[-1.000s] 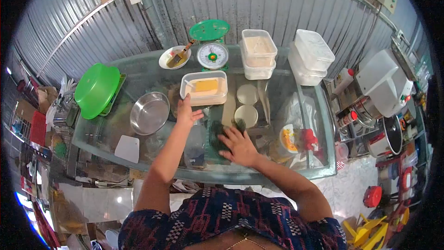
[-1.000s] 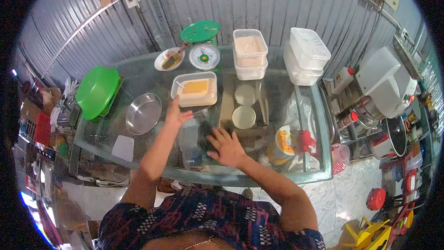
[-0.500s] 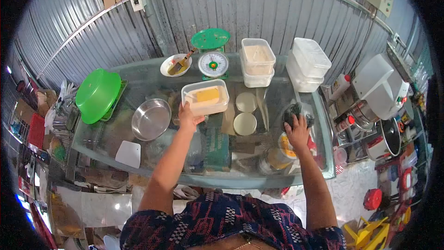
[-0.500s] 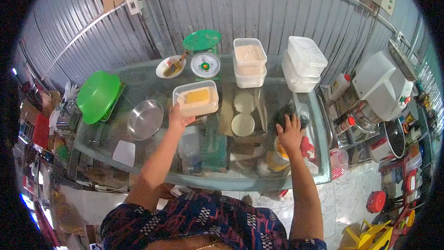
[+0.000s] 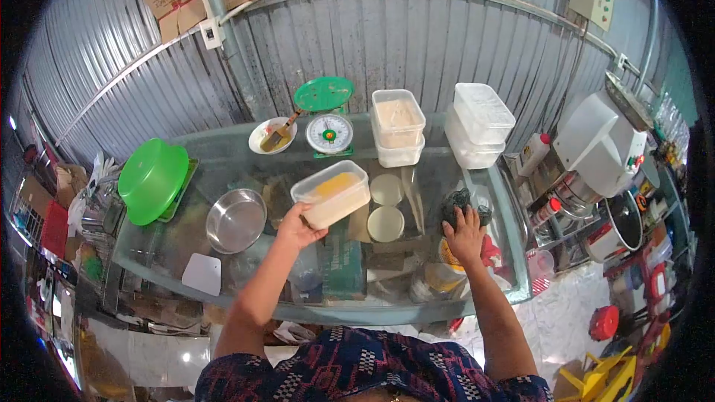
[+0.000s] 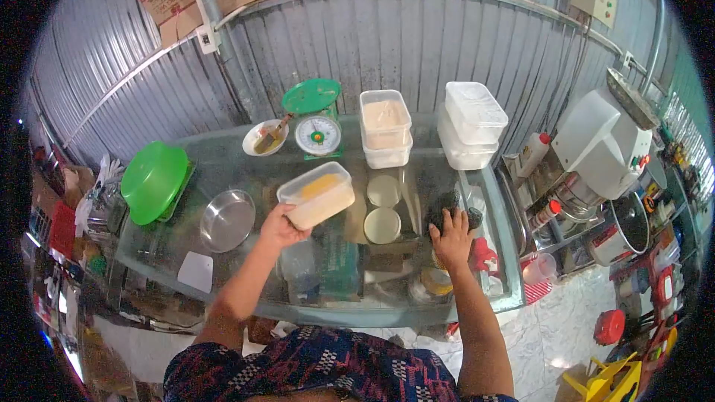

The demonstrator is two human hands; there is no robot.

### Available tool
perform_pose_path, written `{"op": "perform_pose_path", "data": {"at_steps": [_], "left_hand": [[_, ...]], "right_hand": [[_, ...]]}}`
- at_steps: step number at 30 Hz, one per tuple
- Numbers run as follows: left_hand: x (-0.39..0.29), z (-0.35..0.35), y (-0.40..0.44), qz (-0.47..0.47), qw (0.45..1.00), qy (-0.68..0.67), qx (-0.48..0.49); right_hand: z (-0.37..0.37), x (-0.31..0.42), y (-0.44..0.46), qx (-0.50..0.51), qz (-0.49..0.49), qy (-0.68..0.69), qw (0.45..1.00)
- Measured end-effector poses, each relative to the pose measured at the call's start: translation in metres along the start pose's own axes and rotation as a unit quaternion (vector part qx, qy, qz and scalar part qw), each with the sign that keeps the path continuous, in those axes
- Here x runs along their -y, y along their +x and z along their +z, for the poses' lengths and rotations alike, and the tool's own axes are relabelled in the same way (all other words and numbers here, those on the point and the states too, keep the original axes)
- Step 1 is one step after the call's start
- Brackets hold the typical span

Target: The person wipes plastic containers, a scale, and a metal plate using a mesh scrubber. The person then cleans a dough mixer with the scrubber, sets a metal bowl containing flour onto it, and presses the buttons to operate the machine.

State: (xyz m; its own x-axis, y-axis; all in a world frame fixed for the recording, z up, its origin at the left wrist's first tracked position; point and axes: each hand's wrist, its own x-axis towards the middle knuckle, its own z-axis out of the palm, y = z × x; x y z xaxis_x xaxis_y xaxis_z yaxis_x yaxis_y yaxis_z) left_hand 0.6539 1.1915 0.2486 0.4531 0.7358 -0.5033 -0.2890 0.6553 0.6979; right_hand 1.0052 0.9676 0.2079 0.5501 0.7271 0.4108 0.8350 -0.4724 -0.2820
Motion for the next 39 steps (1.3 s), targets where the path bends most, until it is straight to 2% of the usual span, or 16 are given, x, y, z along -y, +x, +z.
{"op": "perform_pose_path", "data": {"at_steps": [2,4,6,7,12,16,18,21,22,27,31,33,34,36,37,39], "left_hand": [[0.004,0.008,-0.010,-0.046,0.994,-0.098,0.034],[-0.003,0.032,-0.032,-0.022,0.997,-0.065,0.031],[-0.013,0.048,-0.045,-0.023,0.988,-0.104,0.115],[-0.021,0.060,-0.052,-0.023,0.988,-0.103,0.115],[-0.068,0.147,-0.037,0.108,0.982,-0.029,0.155],[-0.075,0.222,0.023,0.140,0.981,-0.042,0.124],[-0.066,0.266,0.028,0.158,0.986,-0.047,0.016],[-0.055,0.301,0.060,0.140,0.983,-0.090,-0.082],[-0.049,0.310,0.063,0.140,0.983,-0.089,-0.079],[-0.030,0.343,0.075,0.183,0.948,-0.117,-0.232],[-0.030,0.361,0.059,0.121,0.959,-0.101,-0.237],[-0.030,0.363,0.040,0.050,0.986,-0.070,-0.141],[-0.033,0.362,0.045,0.050,0.986,-0.070,-0.142],[-0.041,0.360,0.057,-0.033,0.988,-0.135,-0.060],[-0.040,0.359,0.060,-0.033,0.988,-0.135,-0.060],[-0.033,0.359,0.069,0.047,0.982,-0.183,-0.008]], "right_hand": [[-0.005,0.001,0.000,0.022,0.002,0.005,1.000],[-0.005,0.001,0.001,0.020,0.008,0.003,1.000],[-0.004,0.000,0.001,0.008,-0.003,-0.002,1.000],[-0.005,0.000,0.001,0.006,-0.001,0.007,1.000],[-0.002,-0.001,0.001,0.011,0.011,0.000,1.000],[-0.002,-0.002,0.001,0.002,0.005,0.010,1.000],[-0.005,0.000,0.001,0.001,0.008,0.017,1.000],[-0.008,0.000,0.002,-0.004,0.012,0.022,1.000],[-0.008,0.000,0.002,-0.005,0.010,0.023,1.000],[-0.006,-0.002,0.000,-0.009,0.010,0.036,0.999],[-0.007,-0.002,0.003,-0.004,0.009,0.036,0.999],[-0.007,-0.002,0.002,0.000,0.008,0.033,0.999],[-0.008,-0.002,0.002,0.003,0.010,0.036,0.999],[-0.010,0.000,0.002,0.005,0.013,0.041,0.999],[-0.011,0.001,0.002,0.012,0.019,0.041,0.999],[-0.012,0.001,0.003,0.019,0.024,0.039,0.999]]}}
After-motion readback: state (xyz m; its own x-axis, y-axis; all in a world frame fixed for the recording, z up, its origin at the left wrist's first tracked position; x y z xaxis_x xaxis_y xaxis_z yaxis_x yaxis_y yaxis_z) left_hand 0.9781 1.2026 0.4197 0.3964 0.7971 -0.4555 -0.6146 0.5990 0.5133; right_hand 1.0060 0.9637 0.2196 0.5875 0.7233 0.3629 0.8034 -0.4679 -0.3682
